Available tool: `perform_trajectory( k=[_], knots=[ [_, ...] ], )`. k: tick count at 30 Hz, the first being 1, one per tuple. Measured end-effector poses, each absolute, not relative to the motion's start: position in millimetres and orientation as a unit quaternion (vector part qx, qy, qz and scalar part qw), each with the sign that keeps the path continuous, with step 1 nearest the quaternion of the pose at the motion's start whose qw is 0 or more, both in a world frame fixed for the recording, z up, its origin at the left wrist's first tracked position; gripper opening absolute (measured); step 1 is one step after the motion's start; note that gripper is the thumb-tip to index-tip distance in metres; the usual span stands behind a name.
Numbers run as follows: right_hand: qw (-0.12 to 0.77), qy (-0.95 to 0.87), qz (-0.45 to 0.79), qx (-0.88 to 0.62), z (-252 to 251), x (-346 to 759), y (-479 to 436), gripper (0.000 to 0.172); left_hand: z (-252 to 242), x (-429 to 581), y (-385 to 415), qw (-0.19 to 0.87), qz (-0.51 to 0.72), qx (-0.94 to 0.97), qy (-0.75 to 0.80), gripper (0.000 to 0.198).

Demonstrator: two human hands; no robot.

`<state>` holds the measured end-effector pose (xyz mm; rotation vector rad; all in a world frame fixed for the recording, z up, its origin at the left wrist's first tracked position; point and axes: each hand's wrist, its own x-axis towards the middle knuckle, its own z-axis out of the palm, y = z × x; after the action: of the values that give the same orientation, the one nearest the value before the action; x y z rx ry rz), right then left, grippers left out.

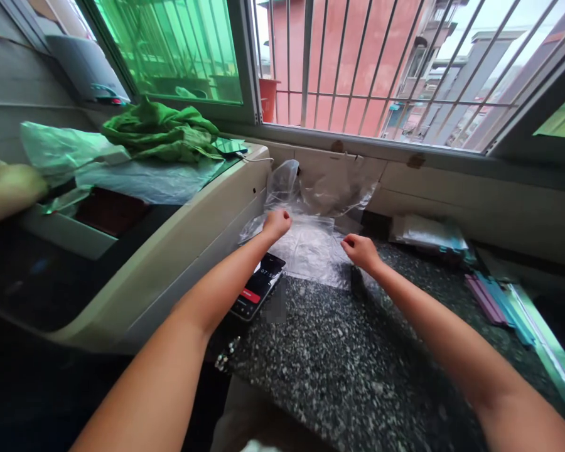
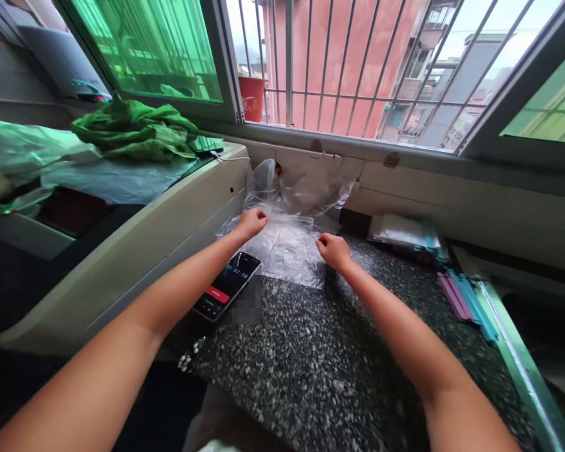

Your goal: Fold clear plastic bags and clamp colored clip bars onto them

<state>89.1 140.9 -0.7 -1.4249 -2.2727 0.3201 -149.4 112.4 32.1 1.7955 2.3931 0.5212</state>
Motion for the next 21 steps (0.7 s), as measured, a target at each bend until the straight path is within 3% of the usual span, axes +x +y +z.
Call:
perform_trajectory(
  k=[6,11,16,21],
  knots=[
    [0.226,-0.82,0.144,-0.506,21.0,-12.9,180.5,0.014,32.5,-187.5,127.0,-0.064,0.127,0.597,0.789,0.036],
    [0.266,-0.784,0.149,-0.541,41.2,-85.1,212.0,0.037,25.1,-199.5,146.5,-0.11,0.08,0.651,0.747,0.03],
    [0.296,-0.776,0.139,-0.54,50.3,-103.0,225.3,0.021,17.1,-203.8,156.7,-0.122,0.067,0.688,0.712,0.036],
    [0.367,-0.766,0.119,-0.514,65.4,-67.7,222.1,0.023,33.7,-193.1,146.9,-0.144,0.076,0.704,0.691,0.039]
  ],
)
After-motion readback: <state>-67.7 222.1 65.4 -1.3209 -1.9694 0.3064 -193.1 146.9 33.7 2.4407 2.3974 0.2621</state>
